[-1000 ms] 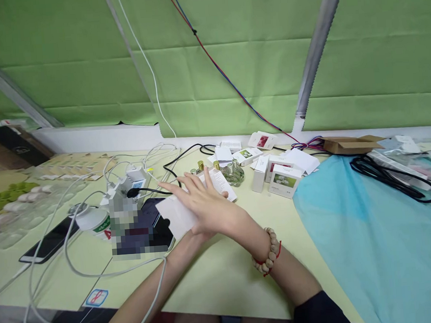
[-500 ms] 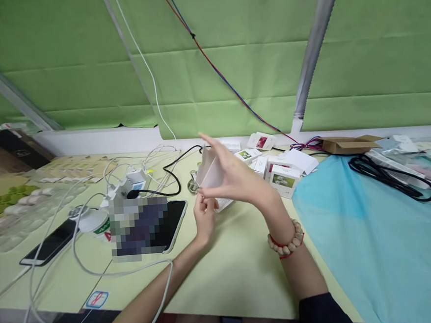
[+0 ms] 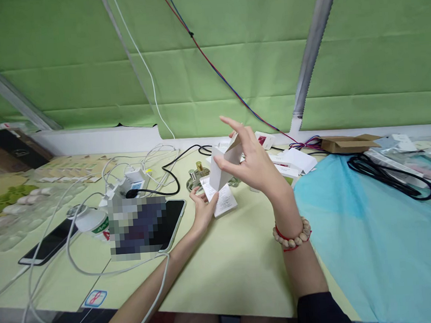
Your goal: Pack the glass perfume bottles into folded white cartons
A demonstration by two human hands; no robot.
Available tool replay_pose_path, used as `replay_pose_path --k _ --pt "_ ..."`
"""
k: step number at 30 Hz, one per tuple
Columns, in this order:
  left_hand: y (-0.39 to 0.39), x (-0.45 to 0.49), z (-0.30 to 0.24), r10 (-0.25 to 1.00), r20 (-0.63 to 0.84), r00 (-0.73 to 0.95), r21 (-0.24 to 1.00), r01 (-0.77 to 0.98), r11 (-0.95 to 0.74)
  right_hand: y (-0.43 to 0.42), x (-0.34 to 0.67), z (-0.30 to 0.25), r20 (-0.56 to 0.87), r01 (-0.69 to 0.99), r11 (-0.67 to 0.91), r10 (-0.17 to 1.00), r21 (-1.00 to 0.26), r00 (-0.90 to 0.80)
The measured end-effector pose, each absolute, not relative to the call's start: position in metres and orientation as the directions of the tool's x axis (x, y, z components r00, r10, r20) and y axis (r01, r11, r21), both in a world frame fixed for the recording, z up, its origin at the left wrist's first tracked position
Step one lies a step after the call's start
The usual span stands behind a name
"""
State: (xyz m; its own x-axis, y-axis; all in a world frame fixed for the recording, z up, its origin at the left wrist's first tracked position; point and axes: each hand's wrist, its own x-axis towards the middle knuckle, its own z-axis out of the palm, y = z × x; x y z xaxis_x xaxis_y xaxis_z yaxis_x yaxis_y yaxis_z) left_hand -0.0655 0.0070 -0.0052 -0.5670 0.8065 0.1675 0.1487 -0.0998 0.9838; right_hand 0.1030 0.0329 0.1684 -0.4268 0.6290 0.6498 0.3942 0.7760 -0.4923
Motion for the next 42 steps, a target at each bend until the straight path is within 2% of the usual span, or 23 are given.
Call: replay_pose_path --k 2,4,9,13,19,25,29,33,35,38,42 --pt "0.002 -0.062 0.002 0.878 0.11 -0.466 0.994 0.048 -0.099 0.031 0.103 0.169 0.638 0.416 0.762 0.645 -0.496 -0.421" --pt "-0.004 -0.057 0.008 0.891 0.167 -0.422 0.986 0.065 -0.154 0.03 0.102 0.17 0.634 0.43 0.748 0.66 -0.506 -0.403" --pt "-0.011 -0.053 0.007 0.815 0.491 -0.308 0.847 0.387 -0.365 0.031 0.102 0.17 0.606 0.414 0.721 0.692 -0.555 -0.392" --pt "-0.011 -0.055 0.0 0.786 0.602 -0.141 0.691 0.586 -0.424 0.035 0.101 0.168 0.545 0.396 0.703 0.71 -0.591 -0.447" --pt "-0.014 -0.056 0.006 0.813 0.574 -0.097 0.652 0.655 -0.382 0.036 0.099 0.164 0.55 0.334 0.75 0.652 -0.571 -0.522" --pt "-0.015 -0.056 0.011 0.832 0.547 -0.096 0.615 0.72 -0.321 0.034 0.098 0.167 0.565 0.345 0.764 0.639 -0.546 -0.522" --pt "-0.014 -0.055 0.014 0.824 0.552 -0.129 0.611 0.734 -0.295 0.037 0.096 0.167 0.61 0.434 0.72 0.691 -0.541 -0.387" --pt "-0.012 -0.056 0.012 0.81 0.567 -0.149 0.635 0.705 -0.314 0.04 0.093 0.165 0.649 0.445 0.65 0.739 -0.617 -0.18" --pt "-0.01 -0.058 0.008 0.829 0.525 -0.192 0.687 0.67 -0.28 0.041 0.092 0.165 0.608 0.372 0.621 0.776 -0.69 -0.169" --pt "-0.009 -0.058 0.002 0.848 0.451 -0.278 0.773 0.596 -0.216 0.041 0.088 0.163 0.496 0.271 0.554 0.83 -0.787 -0.255" --pt "-0.009 -0.058 -0.002 0.844 0.458 -0.279 0.778 0.585 -0.229 0.044 0.084 0.158 0.401 0.275 0.502 0.847 -0.82 -0.349"
